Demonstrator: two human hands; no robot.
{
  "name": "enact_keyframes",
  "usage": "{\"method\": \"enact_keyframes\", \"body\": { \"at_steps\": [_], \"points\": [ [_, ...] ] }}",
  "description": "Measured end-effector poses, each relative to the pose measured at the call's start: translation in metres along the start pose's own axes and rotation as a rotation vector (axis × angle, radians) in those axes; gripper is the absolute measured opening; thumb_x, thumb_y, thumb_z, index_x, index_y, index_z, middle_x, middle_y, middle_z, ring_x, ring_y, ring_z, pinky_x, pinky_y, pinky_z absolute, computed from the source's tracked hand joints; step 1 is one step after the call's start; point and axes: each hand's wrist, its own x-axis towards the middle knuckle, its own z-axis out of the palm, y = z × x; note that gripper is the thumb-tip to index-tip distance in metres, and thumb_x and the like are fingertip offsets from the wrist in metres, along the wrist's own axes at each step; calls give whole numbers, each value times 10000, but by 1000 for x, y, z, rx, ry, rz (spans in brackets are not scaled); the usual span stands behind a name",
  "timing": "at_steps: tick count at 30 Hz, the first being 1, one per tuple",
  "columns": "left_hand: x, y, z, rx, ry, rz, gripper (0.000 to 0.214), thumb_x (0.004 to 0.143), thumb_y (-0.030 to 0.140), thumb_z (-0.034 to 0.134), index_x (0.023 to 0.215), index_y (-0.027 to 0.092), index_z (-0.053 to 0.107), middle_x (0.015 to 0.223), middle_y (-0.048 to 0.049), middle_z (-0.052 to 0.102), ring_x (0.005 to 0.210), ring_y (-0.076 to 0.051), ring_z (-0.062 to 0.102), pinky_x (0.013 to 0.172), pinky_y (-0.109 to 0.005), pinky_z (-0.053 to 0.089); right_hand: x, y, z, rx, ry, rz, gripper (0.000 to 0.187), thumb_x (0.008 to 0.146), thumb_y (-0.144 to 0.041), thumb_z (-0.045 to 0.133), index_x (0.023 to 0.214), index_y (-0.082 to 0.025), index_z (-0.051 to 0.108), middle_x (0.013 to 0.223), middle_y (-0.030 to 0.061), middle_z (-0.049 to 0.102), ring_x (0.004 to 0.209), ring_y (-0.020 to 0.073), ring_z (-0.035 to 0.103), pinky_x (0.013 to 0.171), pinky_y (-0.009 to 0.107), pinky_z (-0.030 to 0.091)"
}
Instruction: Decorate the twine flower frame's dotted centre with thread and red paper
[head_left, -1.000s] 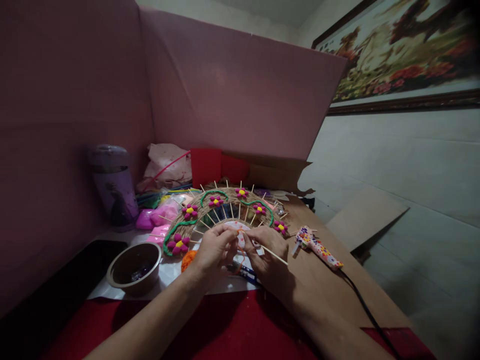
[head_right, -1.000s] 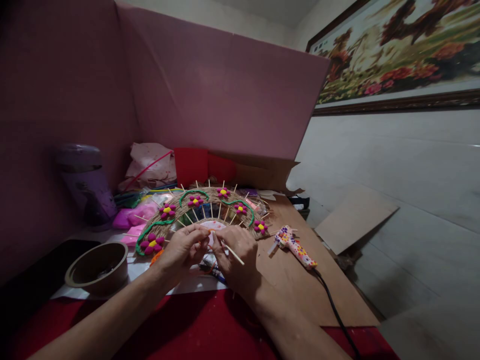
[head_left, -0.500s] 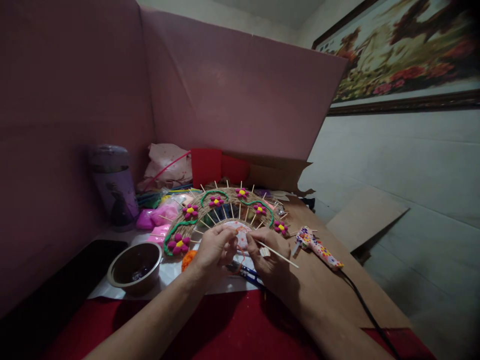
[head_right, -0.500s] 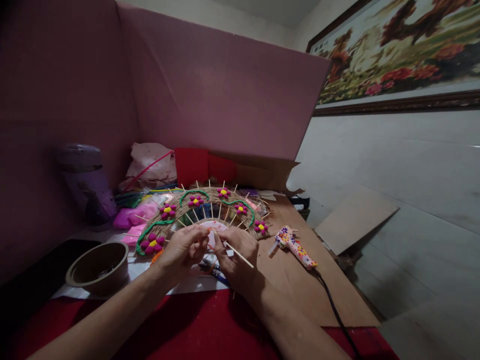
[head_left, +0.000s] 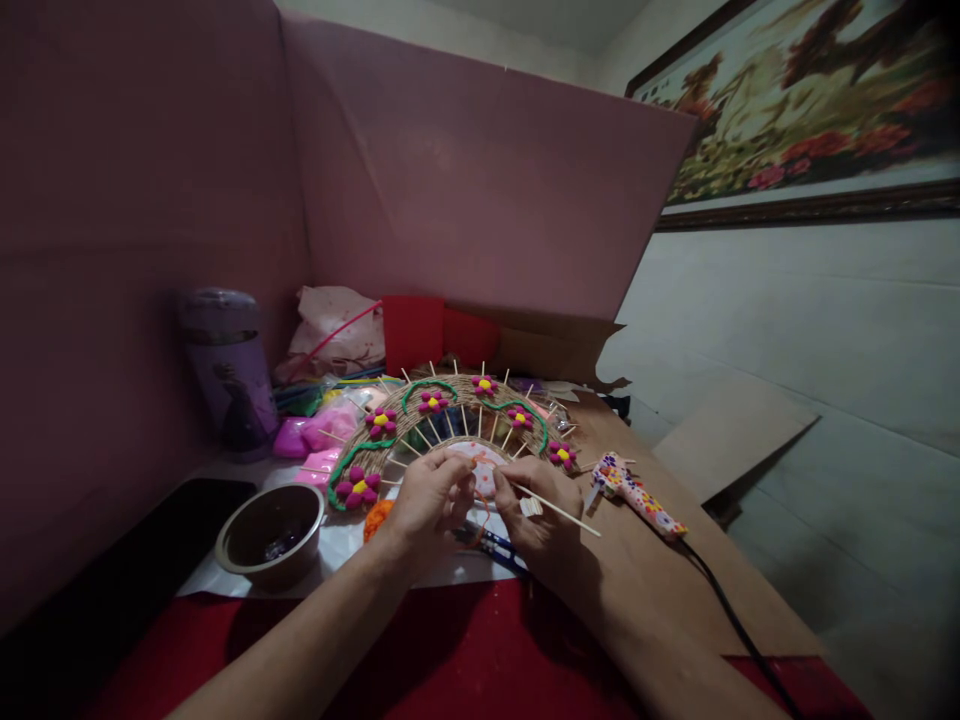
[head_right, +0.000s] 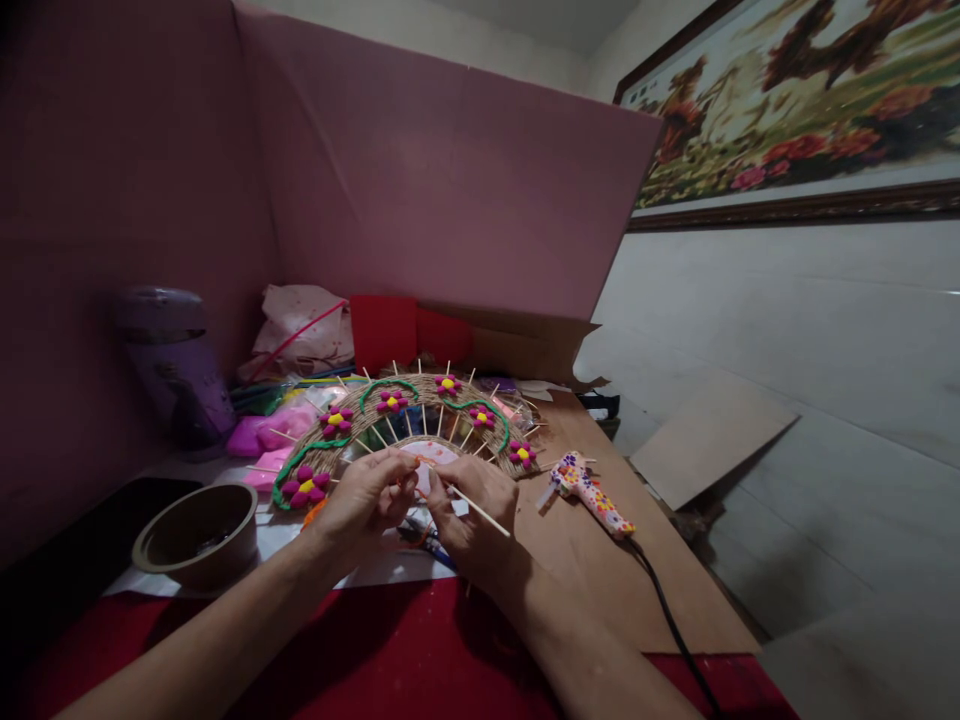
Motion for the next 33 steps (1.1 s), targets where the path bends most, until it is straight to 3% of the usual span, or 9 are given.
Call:
{"method": "enact_keyframes", "body": {
  "at_steps": [7,16,21,26,30,33],
  "points": [
    [0,0,2,-32,-6,-3,119,584,194,666,612,134,567,482,38,494,356,-15,365,351,-129,213,0,-1,1,-45,-51,68,46,811,-158,576,797,-182,612,671,14,616,627,145,572,617,274,446],
    [-2,2,2,-13,10,-13,121,575,192,669,601,138,564,480,40,491,361,-20,371,352,-132,220,2,-3,0,-46,-50,55,41,810,-148,584,794,-171,614,648,12,606,592,138,557,593,266,431],
    [-2,0,3,-9,-41,-8,124,605,208,651,598,144,545,455,50,469,327,-11,311,338,-144,173,3,-1,1,-82,-53,60,57,820,-159,572,780,-174,609,638,4,597,567,121,535,568,246,418],
    [-1,-1,2,-38,-46,-12,143,605,206,666,629,149,537,479,53,473,347,-14,343,343,-137,182,5,7,2,-187,7,147,108,829,-177,550,736,-172,607,587,-10,575,501,105,491,506,232,389],
    [1,-2,0,-24,-39,-1,167,635,239,642,584,151,510,453,49,470,304,-5,282,320,-154,154,1,7,-1,-83,122,135,61,808,-159,563,759,-182,591,608,-17,566,505,101,493,509,232,412],
    [2,-3,-2,-32,-28,-4,162,624,233,649,582,149,516,465,38,491,325,-16,341,331,-147,200,-2,3,-2,3,55,59,51,799,-149,573,783,-191,594,650,-6,587,548,111,533,548,245,444]
  ]
}}
